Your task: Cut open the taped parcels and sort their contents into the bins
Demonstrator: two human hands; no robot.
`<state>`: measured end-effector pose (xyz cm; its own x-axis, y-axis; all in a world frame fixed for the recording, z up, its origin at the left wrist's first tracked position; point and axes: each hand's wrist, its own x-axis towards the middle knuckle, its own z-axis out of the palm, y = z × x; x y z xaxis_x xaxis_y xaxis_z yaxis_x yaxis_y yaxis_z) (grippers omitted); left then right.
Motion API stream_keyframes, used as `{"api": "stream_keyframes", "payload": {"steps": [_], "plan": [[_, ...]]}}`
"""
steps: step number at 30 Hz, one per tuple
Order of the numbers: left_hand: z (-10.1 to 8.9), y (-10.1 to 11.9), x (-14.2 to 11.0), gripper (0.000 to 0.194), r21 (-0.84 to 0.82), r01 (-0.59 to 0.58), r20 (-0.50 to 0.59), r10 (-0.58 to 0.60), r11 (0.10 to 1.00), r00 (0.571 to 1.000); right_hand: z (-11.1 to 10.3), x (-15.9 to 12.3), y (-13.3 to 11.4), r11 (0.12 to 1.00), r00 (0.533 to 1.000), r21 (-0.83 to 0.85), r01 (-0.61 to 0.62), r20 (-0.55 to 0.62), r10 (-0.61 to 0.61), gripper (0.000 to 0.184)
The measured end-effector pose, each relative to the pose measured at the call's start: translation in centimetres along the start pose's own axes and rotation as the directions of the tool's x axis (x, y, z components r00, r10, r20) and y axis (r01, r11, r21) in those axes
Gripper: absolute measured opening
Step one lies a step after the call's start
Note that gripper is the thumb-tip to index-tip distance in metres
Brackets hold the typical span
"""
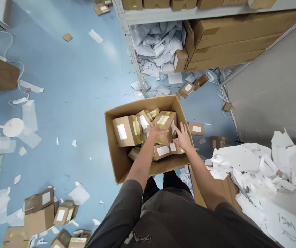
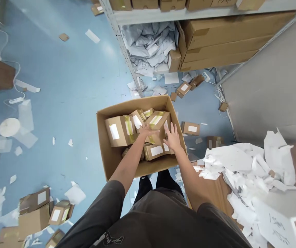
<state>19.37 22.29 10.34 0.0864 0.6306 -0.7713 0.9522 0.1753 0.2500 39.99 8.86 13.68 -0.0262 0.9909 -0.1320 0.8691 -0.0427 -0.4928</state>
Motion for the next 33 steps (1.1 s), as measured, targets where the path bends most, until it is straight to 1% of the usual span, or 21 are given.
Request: {"api": "stream_keyframes", "payload": {"steps": [2,3,4,6,8,11,12,14,16,18,20,22,23,25,27,30,33], "plan": [[0.0,0.3,2.7,0.143,0.011,0.021,0.089,-0.022,1.0,0.996,0.9,1.7,1.5,1.0,0.999,0.028,0.003,0.053,-0.004,0.101],[0.1,0.2,3.6,0.143,0.008,0.02,0.12,-0.021,1.0,0.993,1.4,2.4,2.1,0.999,0.997,0.039,0.007,0.074,-0.01,0.101],[0.3,0.0,4.2,0.144,0.006,0.014,0.145,-0.015,1.0,0.989,1.8,3.0,2.6,0.999,0.996,0.048,0.013,0.093,-0.017,0.101],[0.9,-0.7,4.6,0.149,0.015,-0.017,0.175,0.014,1.0,0.984,2.5,4.2,3.4,0.998,0.992,0.057,0.019,0.126,-0.026,0.102],[1.7,-1.6,4.0,0.154,0.035,-0.05,0.198,0.042,0.998,0.979,2.8,5.3,4.0,0.999,0.986,0.048,0.005,0.168,-0.013,0.103],[3.5,-3.2,1.9,0.155,0.041,-0.1,0.214,0.089,0.994,0.973,2.5,7.4,4.5,1.0,0.972,0.016,-0.01,0.235,0.006,0.101],[4.1,-3.8,1.1,0.154,0.035,-0.116,0.206,0.106,0.993,0.973,2.3,8.3,4.6,1.0,0.967,0.006,-0.004,0.253,0.003,0.099],[5.5,-4.9,-0.3,0.15,0.024,-0.144,0.153,0.138,0.989,0.978,2.0,10.4,5.0,1.0,0.955,-0.014,0.012,0.298,-0.007,0.1],[6.7,-6.2,-1.4,0.147,0.017,-0.158,0.084,0.156,0.987,0.984,1.9,12.6,5.3,0.999,0.93,-0.045,0.027,0.368,-0.008,0.109],[7.9,-8.0,-2.3,0.145,0.004,-0.186,0.029,0.186,0.982,0.982,2.1,14.4,5.4,0.996,0.891,-0.076,0.056,0.453,-0.015,0.124],[9.1,-10.1,-3.2,0.141,-0.027,-0.23,-0.018,0.229,0.973,0.973,2.6,15.4,5.0,0.989,0.854,-0.087,0.119,0.517,-0.058,0.135],[10.6,-12.2,-4.2,0.137,-0.083,-0.261,-0.066,0.256,0.962,0.964,3.0,15.1,4.2,0.977,0.832,-0.079,0.199,0.541,-0.126,0.134],[11.4,-13.0,-4.6,0.136,-0.121,-0.264,-0.092,0.254,0.957,0.963,3.1,14.6,3.6,0.97,0.831,-0.078,0.231,0.535,-0.155,0.13],[13.2,-13.8,-5.6,0.135,-0.21,-0.258,-0.151,0.229,0.943,0.962,3.0,12.8,2.6,0.96,0.848,-0.099,0.263,0.498,-0.181,0.118],[14.9,-13.5,-6.4,0.134,-0.31,-0.246,-0.218,0.183,0.918,0.959,2.6,10.5,1.8,0.954,0.875,-0.137,0.265,0.451,-0.178,0.109],[16.9,-11.8,-7.4,0.129,-0.425,-0.233,-0.311,0.101,0.875,0.945,1.9,7.1,1.2,0.948,0.902,-0.178,0.264,0.393,-0.177,0.103],[17.8,-10.4,-8.7,0.12,-0.422,-0.24,-0.404,0.056,0.874,0.913,1.1,3.9,0.6,0.946,0.927,-0.203,0.254,0.329,-0.179,0.098]]}}
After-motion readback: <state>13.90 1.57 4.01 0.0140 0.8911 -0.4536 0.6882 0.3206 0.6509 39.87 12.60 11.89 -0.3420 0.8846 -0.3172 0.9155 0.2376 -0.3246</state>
